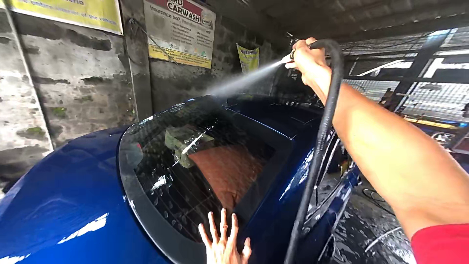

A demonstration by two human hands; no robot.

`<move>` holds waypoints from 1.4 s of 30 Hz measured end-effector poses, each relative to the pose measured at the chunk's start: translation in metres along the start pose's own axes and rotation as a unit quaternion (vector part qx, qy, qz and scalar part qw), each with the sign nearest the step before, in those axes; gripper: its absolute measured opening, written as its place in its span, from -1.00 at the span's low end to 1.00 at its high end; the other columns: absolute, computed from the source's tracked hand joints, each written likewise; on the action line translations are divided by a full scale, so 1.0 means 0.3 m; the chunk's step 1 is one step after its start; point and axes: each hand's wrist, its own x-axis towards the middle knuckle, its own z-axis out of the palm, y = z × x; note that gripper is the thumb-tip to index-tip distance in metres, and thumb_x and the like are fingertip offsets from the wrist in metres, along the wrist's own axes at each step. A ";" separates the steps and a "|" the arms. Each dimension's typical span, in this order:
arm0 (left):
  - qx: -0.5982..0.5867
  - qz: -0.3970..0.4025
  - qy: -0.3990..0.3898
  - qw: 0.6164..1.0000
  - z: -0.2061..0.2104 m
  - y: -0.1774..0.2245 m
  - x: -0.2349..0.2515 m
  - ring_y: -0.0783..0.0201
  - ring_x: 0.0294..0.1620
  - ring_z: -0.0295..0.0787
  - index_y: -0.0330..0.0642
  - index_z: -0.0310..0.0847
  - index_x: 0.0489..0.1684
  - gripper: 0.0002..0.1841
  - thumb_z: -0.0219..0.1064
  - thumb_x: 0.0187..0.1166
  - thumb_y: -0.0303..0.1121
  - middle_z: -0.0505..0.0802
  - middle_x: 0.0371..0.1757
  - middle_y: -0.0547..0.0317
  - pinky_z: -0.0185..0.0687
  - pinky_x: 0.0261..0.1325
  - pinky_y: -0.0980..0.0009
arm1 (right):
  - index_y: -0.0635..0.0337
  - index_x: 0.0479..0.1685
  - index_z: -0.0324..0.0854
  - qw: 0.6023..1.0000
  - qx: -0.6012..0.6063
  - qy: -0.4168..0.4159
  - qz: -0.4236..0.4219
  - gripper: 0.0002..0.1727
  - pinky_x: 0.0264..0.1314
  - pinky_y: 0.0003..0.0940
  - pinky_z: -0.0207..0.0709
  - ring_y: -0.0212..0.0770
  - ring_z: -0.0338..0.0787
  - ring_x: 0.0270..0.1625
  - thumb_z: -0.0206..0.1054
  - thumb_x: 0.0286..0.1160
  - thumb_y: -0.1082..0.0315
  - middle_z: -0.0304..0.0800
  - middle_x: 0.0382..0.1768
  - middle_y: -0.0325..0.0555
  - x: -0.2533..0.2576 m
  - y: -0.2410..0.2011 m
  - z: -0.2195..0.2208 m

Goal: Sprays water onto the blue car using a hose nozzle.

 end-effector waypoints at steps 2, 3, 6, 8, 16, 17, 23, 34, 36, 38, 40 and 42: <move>0.000 0.000 -0.001 1.000 -0.001 0.000 0.001 -0.48 0.70 0.29 0.19 0.66 0.53 -0.25 0.07 0.46 0.39 0.61 0.64 -0.07 -0.14 0.59 -0.60 | 0.31 0.36 0.47 0.999 -0.040 0.001 -0.018 -0.58 0.15 -0.26 0.66 -0.22 0.77 0.04 -0.02 0.84 0.16 0.66 0.10 0.08 0.019 0.013 -0.002; 0.002 0.000 0.002 1.000 0.000 -0.001 0.001 -0.48 0.70 0.30 0.18 0.67 0.52 -0.25 0.07 0.46 0.40 0.62 0.63 -0.07 -0.13 0.59 -0.60 | 0.29 0.32 0.50 0.998 -0.060 0.003 -0.020 -0.57 0.17 -0.22 0.67 -0.20 0.79 0.07 -0.02 0.83 0.14 0.68 0.10 0.09 0.034 0.019 -0.001; 0.007 0.004 0.000 1.000 0.002 -0.006 0.003 -0.49 0.69 0.30 0.16 0.65 0.54 -0.23 0.07 0.45 0.41 0.61 0.63 -0.09 -0.14 0.57 -0.62 | 0.27 0.27 0.57 0.995 -0.099 0.006 -0.015 -0.54 0.16 -0.13 0.67 -0.13 0.79 0.07 0.00 0.80 0.07 0.70 0.11 0.11 0.076 0.030 -0.005; 0.006 0.005 -0.001 1.000 0.007 -0.009 0.003 -0.49 0.70 0.29 0.16 0.65 0.54 -0.23 0.07 0.46 0.41 0.61 0.63 -0.09 -0.15 0.58 -0.62 | 0.28 0.23 0.60 0.991 -0.131 0.022 -0.023 -0.51 0.14 -0.06 0.62 -0.07 0.78 0.08 0.01 0.76 0.05 0.71 0.10 0.14 0.111 0.040 -0.016; 0.005 0.004 -0.002 1.000 0.004 -0.011 0.002 -0.45 0.71 0.29 0.13 0.67 0.52 -0.23 0.08 0.47 0.41 0.61 0.63 -0.09 -0.18 0.63 -0.56 | 0.34 0.28 0.58 0.976 -0.207 0.053 -0.028 -0.47 0.40 0.14 0.49 0.14 0.63 0.43 0.04 0.74 0.03 0.62 0.34 0.29 0.202 0.101 -0.145; 0.003 0.004 -0.002 1.000 0.003 -0.011 0.000 -0.46 0.70 0.30 0.11 0.67 0.52 -0.23 0.08 0.46 0.40 0.62 0.62 -0.10 -0.17 0.62 -0.55 | 0.33 0.28 0.59 0.976 -0.207 0.059 -0.028 -0.46 0.37 0.15 0.50 0.14 0.65 0.40 0.04 0.72 0.02 0.64 0.32 0.29 0.216 0.127 -0.176; 0.001 -0.007 -0.037 0.999 -0.013 -0.011 0.007 -0.46 0.74 0.23 0.07 0.63 0.57 -0.21 0.13 0.47 0.38 0.57 0.66 -0.09 -0.24 0.66 -0.53 | 0.35 0.27 0.60 0.968 -0.226 0.112 0.014 -0.40 0.30 0.21 0.51 0.19 0.71 0.28 0.02 0.70 -0.04 0.68 0.23 0.32 0.288 0.249 -0.425; 0.014 -0.001 -0.023 1.000 -0.013 -0.013 0.004 -0.46 0.74 0.24 0.04 0.62 0.57 -0.20 0.08 0.48 0.39 0.57 0.67 -0.10 -0.23 0.67 -0.53 | 0.36 0.40 0.44 0.989 -0.002 0.140 0.040 -0.54 -0.01 -0.29 0.79 -0.24 0.86 -0.17 -0.07 0.87 0.15 0.67 0.04 0.06 0.130 0.252 -0.640; 0.016 0.000 -0.018 1.000 -0.007 -0.014 0.000 -0.43 0.74 0.25 0.05 0.61 0.58 -0.19 0.05 0.49 0.40 0.57 0.67 -0.08 -0.20 0.66 -0.52 | 0.38 0.32 0.47 0.992 0.029 0.118 0.024 -0.58 -0.08 -0.31 0.80 -0.27 0.85 -0.26 -0.06 0.86 0.20 0.69 -0.02 0.03 0.106 0.223 -0.606; 0.021 0.000 -0.017 1.000 -0.003 -0.014 -0.006 -0.41 0.74 0.26 0.08 0.60 0.59 -0.19 0.03 0.48 0.41 0.57 0.68 -0.06 -0.19 0.66 -0.51 | 0.38 0.29 0.52 0.995 0.007 0.098 0.003 -0.57 -0.01 -0.31 0.76 -0.28 0.83 -0.19 -0.05 0.84 0.21 0.70 0.00 0.03 0.092 0.208 -0.576; 0.023 0.000 -0.010 1.000 0.002 -0.014 -0.008 -0.40 0.74 0.27 0.09 0.62 0.57 -0.19 0.01 0.48 0.42 0.58 0.67 -0.05 -0.17 0.67 -0.50 | 0.32 0.24 0.61 0.995 -0.038 0.090 -0.013 -0.56 0.17 -0.21 0.67 -0.23 0.78 0.01 -0.01 0.80 0.16 0.70 0.07 0.05 0.097 0.204 -0.562; 0.028 0.001 -0.003 1.000 0.006 -0.013 -0.007 -0.40 0.74 0.27 0.10 0.63 0.57 -0.19 -0.01 0.49 0.42 0.58 0.67 -0.04 -0.16 0.66 -0.50 | 0.28 0.15 0.62 0.993 -0.068 0.090 -0.021 -0.59 0.21 -0.18 0.58 -0.23 0.70 0.07 0.01 0.78 0.14 0.67 0.04 0.03 0.096 0.191 -0.544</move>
